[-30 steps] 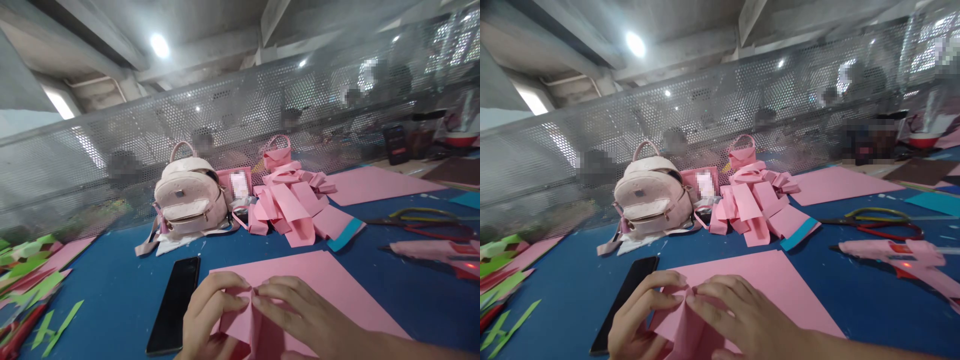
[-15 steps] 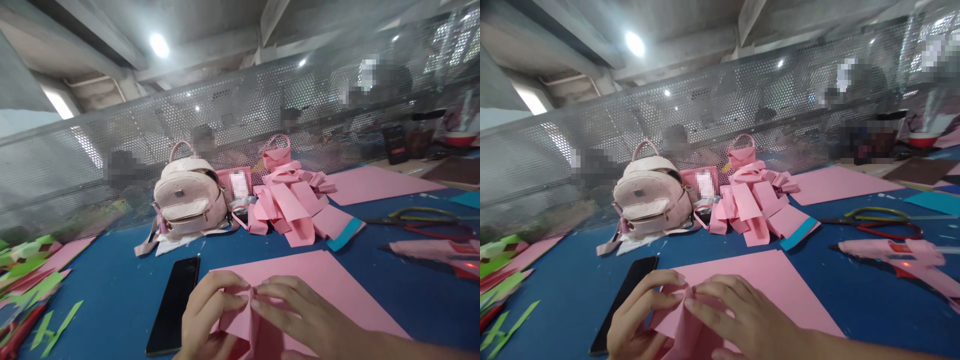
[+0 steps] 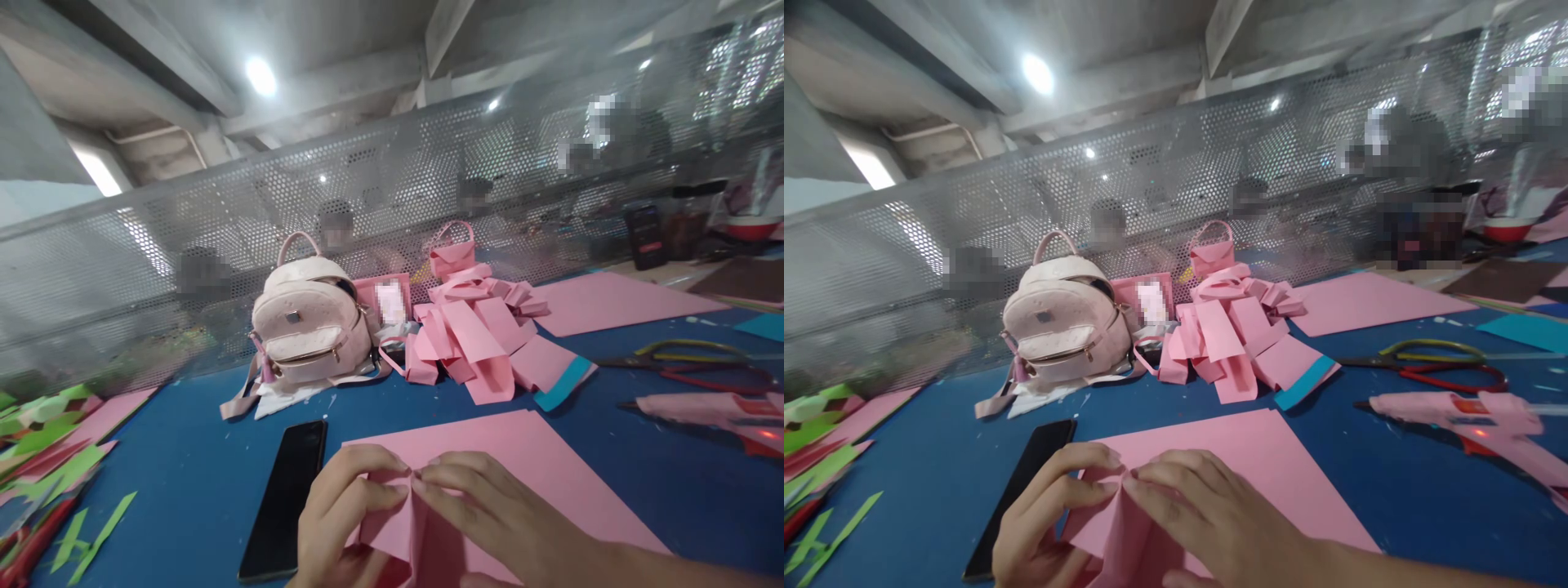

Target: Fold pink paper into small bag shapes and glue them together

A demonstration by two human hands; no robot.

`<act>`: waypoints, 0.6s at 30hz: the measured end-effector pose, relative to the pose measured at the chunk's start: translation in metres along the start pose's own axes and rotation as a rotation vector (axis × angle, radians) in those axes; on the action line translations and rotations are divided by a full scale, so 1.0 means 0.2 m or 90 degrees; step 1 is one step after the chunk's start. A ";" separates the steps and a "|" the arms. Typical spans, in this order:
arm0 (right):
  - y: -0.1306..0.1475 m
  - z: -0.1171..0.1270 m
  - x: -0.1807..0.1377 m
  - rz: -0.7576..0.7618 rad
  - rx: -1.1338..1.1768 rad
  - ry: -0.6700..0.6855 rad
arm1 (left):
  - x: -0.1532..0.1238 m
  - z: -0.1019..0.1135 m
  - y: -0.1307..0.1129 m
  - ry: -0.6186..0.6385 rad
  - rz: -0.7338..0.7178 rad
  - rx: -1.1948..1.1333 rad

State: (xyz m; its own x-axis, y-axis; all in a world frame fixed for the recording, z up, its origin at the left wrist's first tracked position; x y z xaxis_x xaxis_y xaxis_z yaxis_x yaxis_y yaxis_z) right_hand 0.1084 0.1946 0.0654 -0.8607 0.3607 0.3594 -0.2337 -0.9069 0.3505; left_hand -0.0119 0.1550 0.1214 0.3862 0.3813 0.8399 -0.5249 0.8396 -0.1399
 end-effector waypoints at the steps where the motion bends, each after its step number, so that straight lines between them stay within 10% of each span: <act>1: 0.00 0.00 0.00 -0.003 -0.003 0.002 | -0.01 0.00 0.01 0.004 0.002 -0.001; 18: 0.01 0.02 -0.01 0.017 -0.044 -0.040 | 0.01 -0.01 -0.02 -0.034 -0.025 -0.046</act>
State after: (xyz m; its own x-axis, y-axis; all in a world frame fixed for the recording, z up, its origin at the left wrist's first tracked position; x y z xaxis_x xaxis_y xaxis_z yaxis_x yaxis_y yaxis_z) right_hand 0.1119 0.1921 0.0698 -0.8377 0.3468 0.4219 -0.2435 -0.9287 0.2799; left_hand -0.0079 0.1530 0.1217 0.3634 0.3288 0.8717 -0.4533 0.8798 -0.1429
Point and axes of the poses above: each hand's wrist, its own x-axis towards the middle knuckle, its own z-axis out of the back of the hand, y = z × x, the point moved 10 cm from there along x, towards the middle knuckle, and after that the axes turned 5 degrees about -z, right-handed, at the moved point
